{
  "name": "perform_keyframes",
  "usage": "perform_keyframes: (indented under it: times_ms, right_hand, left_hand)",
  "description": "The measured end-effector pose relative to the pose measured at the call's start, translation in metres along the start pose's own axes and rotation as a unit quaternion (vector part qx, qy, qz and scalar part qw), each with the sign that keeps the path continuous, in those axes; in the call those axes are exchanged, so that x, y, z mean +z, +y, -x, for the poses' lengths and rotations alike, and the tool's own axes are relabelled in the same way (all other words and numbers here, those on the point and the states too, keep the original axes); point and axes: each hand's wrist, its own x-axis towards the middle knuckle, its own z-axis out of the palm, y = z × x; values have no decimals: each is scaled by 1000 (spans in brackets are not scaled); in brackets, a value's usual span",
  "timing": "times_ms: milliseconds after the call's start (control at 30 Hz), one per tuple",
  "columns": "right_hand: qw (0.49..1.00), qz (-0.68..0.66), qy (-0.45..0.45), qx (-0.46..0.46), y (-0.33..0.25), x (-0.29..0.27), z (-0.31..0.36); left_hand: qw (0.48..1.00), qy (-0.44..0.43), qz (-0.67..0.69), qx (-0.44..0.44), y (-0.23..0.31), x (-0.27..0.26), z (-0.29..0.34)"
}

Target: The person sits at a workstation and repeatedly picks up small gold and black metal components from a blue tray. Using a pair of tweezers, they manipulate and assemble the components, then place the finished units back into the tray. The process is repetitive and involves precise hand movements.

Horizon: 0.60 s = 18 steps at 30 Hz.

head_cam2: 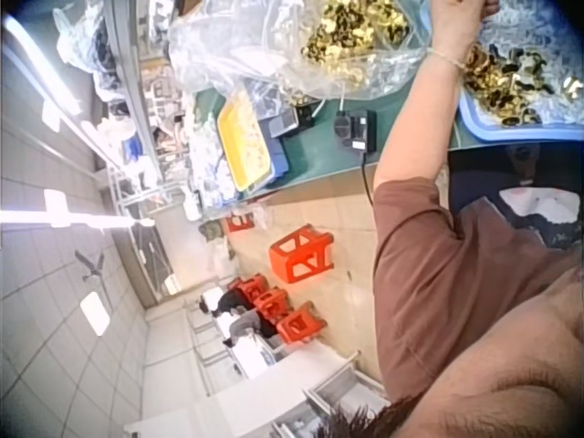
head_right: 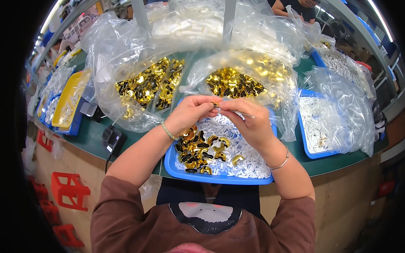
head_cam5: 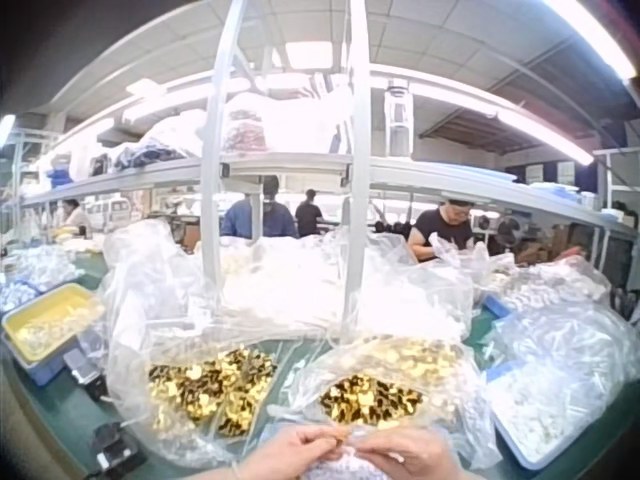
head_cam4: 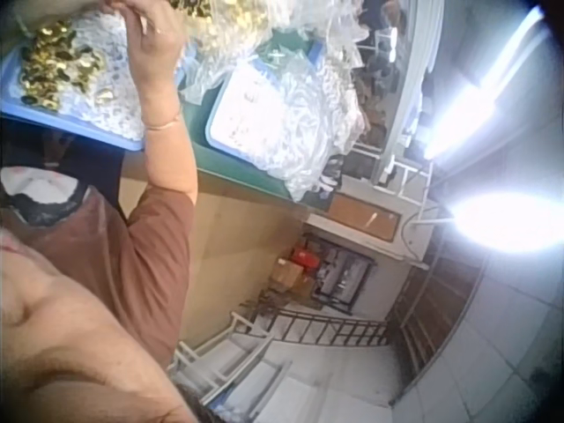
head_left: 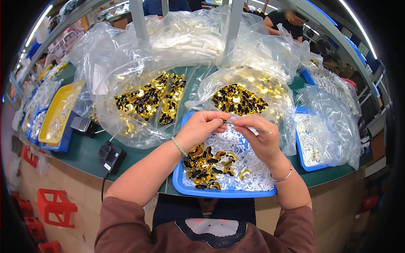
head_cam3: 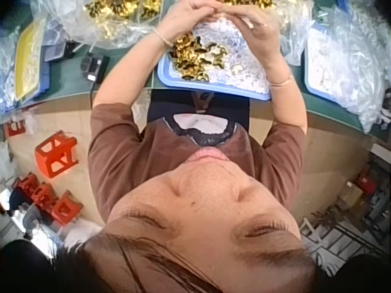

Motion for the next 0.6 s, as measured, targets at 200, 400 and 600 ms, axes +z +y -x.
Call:
perform_keyframes:
  times_ms: [200,400,600]
  right_hand:
    - [999,33,-1,-17,1,1,-2]
    - [999,40,-14,-23,1,1,-2]
    - [996,72,-26,-55,-8,3,-3]
  left_hand:
    - [996,-31,83,0,-5,-3,-2]
    - [998,-29,46,-21,2,1,0]
    - [1000,-21,11,1,1,1,0]
